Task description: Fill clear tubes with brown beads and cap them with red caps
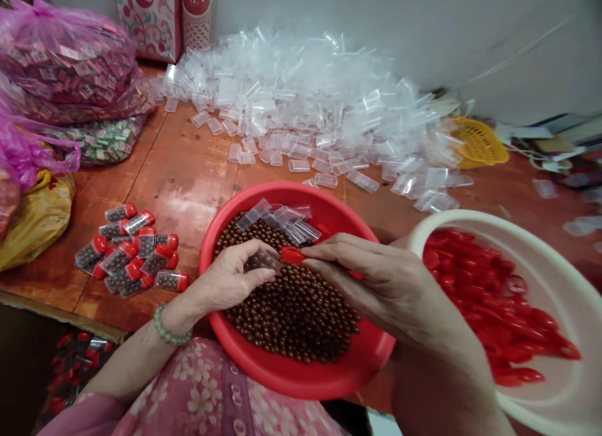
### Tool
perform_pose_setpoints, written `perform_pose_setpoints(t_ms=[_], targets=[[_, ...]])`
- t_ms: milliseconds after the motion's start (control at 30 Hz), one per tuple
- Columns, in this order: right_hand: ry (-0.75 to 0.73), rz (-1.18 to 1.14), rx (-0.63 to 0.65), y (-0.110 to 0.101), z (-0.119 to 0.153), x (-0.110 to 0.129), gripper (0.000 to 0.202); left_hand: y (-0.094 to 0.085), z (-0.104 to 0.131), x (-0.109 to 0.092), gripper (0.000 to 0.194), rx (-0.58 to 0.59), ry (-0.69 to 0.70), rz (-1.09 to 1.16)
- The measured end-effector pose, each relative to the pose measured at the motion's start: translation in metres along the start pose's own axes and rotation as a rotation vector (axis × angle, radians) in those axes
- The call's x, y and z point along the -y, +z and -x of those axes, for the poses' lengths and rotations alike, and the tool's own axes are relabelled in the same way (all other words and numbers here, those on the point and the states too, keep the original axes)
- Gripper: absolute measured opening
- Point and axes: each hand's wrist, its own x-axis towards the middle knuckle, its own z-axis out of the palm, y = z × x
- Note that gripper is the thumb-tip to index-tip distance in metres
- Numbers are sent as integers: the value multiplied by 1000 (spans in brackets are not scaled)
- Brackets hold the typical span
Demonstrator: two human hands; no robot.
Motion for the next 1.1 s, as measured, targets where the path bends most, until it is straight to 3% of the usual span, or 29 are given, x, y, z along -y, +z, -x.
perform_pose_setpoints(t_ms=[167, 467, 767, 933, 1100], targets=[[61, 60, -19, -16, 12, -1, 9, 0, -1, -4, 18, -15, -42, 103], [65, -19, -143, 8, -4, 0, 9, 1, 1, -5, 26, -4, -71, 134], [55, -122, -48, 4, 6, -8, 12, 1, 0, -5, 19, -2, -66, 7], [55, -104, -121, 8, 0, -4, 12, 0, 0, -5, 19, -13, -64, -37], [26, -107, -42, 11, -3, -3, 13, 0, 0, -9, 17, 29, -107, 28]])
